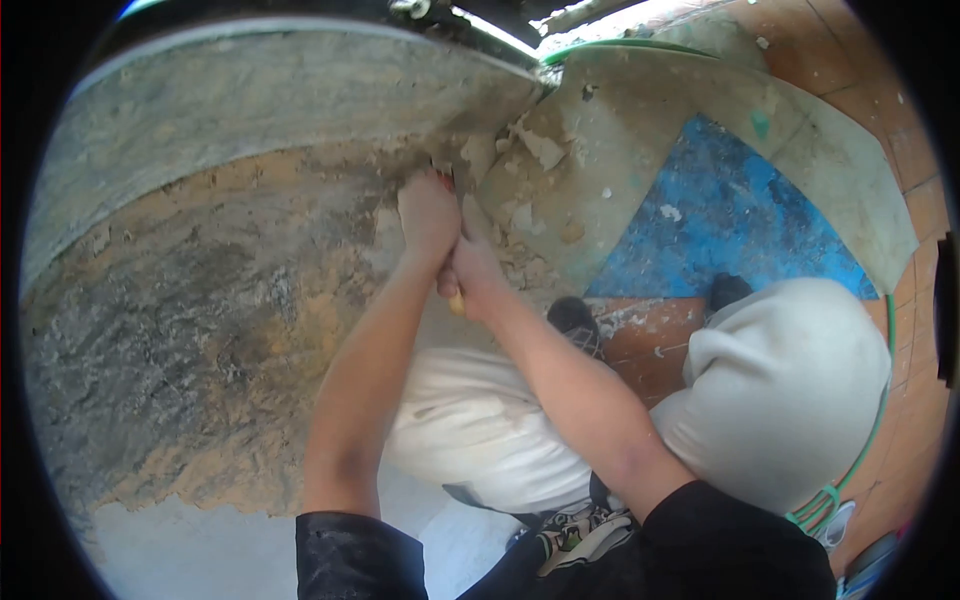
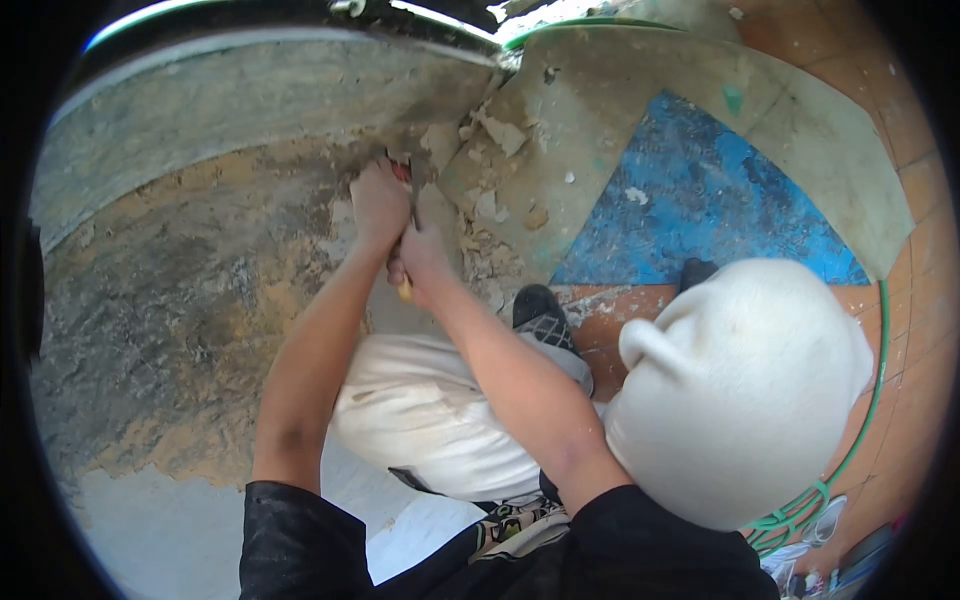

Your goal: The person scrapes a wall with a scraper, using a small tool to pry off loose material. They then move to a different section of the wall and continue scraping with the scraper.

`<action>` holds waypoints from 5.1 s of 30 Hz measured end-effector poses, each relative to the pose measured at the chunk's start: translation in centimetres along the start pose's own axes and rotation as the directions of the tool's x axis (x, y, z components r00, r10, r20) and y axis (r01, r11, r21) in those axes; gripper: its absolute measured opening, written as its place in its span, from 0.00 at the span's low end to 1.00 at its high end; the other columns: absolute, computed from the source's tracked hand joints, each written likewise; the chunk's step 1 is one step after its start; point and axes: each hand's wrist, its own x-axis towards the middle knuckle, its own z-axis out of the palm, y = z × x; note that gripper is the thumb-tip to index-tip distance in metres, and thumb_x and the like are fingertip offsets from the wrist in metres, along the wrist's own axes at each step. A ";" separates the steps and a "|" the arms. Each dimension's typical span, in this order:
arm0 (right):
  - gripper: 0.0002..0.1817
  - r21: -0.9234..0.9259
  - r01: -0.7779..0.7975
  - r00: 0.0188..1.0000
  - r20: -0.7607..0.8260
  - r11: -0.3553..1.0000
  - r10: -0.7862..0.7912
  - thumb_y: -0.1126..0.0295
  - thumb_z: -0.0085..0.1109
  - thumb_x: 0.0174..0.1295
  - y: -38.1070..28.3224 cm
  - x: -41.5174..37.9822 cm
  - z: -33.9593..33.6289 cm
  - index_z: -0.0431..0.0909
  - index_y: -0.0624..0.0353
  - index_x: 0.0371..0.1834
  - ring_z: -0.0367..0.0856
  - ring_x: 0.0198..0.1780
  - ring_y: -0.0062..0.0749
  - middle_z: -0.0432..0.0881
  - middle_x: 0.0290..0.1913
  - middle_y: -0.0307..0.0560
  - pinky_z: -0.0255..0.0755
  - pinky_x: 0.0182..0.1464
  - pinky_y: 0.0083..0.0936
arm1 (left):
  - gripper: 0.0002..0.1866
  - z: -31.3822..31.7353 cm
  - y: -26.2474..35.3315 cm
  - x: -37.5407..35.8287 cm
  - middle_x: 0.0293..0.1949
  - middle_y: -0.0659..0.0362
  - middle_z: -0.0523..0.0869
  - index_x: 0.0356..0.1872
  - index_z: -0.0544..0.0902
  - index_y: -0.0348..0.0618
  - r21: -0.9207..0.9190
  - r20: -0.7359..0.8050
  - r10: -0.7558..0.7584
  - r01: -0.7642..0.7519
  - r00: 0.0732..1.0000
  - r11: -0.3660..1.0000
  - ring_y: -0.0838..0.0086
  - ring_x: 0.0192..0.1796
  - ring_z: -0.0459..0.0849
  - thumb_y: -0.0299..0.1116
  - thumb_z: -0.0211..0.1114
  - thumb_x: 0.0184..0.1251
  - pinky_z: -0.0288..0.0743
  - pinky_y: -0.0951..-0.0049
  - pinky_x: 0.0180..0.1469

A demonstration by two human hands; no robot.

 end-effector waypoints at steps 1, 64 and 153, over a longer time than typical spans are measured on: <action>0.24 0.037 -0.039 0.999 -0.037 0.999 0.040 0.64 0.37 0.71 0.5 -1.0 -0.6 0.53 0.42 0.71 0.58 0.11 0.21 0.63 0.19 0.36 0.54 0.10 0.22 | 0.10 -0.1 0.4 -0.7 0.31 0.40 0.81 0.31 0.78 0.32 -0.061 0.080 -0.011 0.016 0.997 0.998 0.44 0.35 0.81 0.30 0.52 0.62 0.74 0.52 0.37; 0.32 -0.189 -0.292 0.945 -0.206 0.938 0.252 0.59 0.44 0.71 -1.3 -1.0 -2.9 0.46 0.43 0.76 0.58 0.13 0.21 0.64 0.19 0.38 0.56 0.12 0.21 | 0.12 -0.6 1.1 -2.6 0.26 0.40 0.80 0.33 0.79 0.30 -0.264 0.186 -0.272 0.314 0.944 0.912 0.46 0.33 0.81 0.31 0.53 0.66 0.70 0.52 0.34; 0.24 0.043 -0.333 0.927 -0.166 0.942 0.336 0.59 0.38 0.72 -0.3 -1.1 -1.7 0.54 0.39 0.70 0.57 0.13 0.18 0.62 0.20 0.36 0.55 0.12 0.19 | 0.09 -0.9 0.4 -1.6 0.29 0.45 0.81 0.33 0.79 0.33 0.056 0.361 -0.001 -0.021 0.933 0.998 0.52 0.35 0.83 0.28 0.53 0.61 0.74 0.58 0.39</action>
